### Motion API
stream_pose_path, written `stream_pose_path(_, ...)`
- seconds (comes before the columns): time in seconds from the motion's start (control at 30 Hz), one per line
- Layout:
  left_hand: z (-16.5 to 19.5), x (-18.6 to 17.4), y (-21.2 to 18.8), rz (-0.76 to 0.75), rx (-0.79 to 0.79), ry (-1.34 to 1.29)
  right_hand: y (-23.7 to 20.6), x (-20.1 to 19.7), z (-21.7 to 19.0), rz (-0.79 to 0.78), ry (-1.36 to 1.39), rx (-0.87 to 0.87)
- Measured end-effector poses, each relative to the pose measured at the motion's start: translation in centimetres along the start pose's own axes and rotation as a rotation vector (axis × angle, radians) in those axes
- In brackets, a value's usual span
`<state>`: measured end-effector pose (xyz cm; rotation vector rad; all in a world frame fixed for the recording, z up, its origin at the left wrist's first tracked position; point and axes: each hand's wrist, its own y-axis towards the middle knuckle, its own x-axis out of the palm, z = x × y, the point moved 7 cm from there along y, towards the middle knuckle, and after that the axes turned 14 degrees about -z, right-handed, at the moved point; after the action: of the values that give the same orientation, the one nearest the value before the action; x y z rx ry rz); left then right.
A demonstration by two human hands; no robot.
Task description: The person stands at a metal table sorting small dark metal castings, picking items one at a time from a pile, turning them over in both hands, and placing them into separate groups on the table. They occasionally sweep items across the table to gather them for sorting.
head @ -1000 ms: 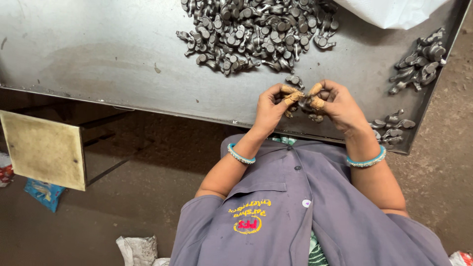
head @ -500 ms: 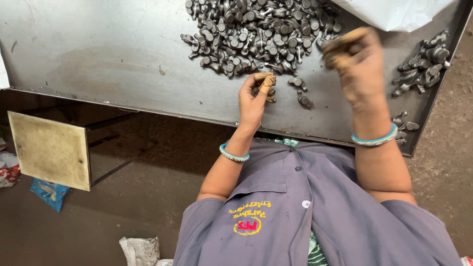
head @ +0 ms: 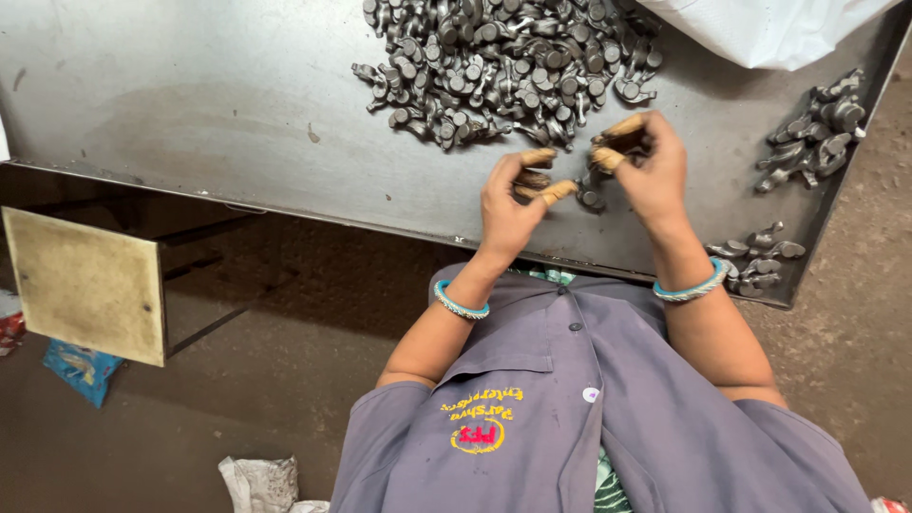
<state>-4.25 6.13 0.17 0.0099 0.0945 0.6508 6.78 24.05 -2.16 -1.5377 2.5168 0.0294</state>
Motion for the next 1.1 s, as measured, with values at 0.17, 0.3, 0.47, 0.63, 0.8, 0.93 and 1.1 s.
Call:
stream_pose_path(0.17,0.8,2.5,-0.2,-0.101,0.058,-0.025,-1.7,-0.7,2.3,0.027,0.640,0.103)
stream_pose_path(0.3,-0.7,3.2,0.2,-0.139,0.007,-0.280,-2.6,-0.4,2.2,0.020,0.718,0.171)
stream_pose_path(0.47,-2.3,3.8,0.5,-0.188,-0.068,-0.563,-2.9,0.0,1.9,-0.054,0.775,0.197)
stream_pose_path(0.63,-3.0,4.3,0.4,-0.180,-0.135,-0.704,-3.2,0.6,2.6,-0.142,0.666,0.265)
stream_pose_path(0.8,-1.7,2.6,0.6,-0.174,-0.030,-0.216,-2.9,0.1,1.9,-0.323,0.473,0.305)
stream_pose_path(0.93,-0.2,0.1,1.4,-0.034,-0.056,0.322,-1.2,-3.3,-1.8,-0.088,0.640,0.047)
stream_pose_path(1.1,0.1,-1.4,3.6,0.006,0.027,0.543,-1.5,-1.8,-5.3,-0.100,0.162,0.002)
